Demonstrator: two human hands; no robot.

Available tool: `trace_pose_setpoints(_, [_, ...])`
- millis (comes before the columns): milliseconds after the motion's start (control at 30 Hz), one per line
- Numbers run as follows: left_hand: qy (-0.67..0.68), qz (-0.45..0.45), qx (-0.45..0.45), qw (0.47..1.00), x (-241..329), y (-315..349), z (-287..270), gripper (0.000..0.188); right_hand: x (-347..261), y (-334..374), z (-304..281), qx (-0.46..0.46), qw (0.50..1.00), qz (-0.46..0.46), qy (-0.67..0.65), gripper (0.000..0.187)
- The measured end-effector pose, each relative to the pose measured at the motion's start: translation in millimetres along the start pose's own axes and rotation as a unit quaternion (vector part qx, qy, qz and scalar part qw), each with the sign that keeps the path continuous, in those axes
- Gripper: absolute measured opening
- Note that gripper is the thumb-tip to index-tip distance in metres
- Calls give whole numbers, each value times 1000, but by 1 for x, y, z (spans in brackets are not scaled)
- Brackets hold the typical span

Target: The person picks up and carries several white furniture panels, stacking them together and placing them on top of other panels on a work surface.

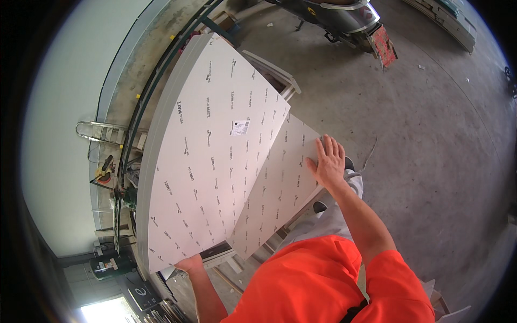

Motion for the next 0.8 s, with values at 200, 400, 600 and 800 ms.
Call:
trace_pose_setpoints(200, [25,6,45,999,-2,1,4,73,-2,-5,1,22,1000,15,-11,70])
trace_pose_setpoints(400, [50,49,68,995,-8,-2,3,72,-11,-101,5,1,881,199,-428,68])
trace_pose_setpoints(600, [-107,104,66,987,-11,1,-66,62,-65,-260,-15,-55,710,110,-693,62])
trace_pose_setpoints(800, [42,111,56,991,-50,4,-95,59,-51,-302,34,-175,648,82,-737,49])
Point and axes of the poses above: each hand's wrist, its own y-axis away from the middle knuckle, its own z-axis out of the palm, x = y × z, the point moved 3 cm from there along -y, towards the middle knuckle, and after that the axes turned 6 degrees about -z, right-handed, at the moved point
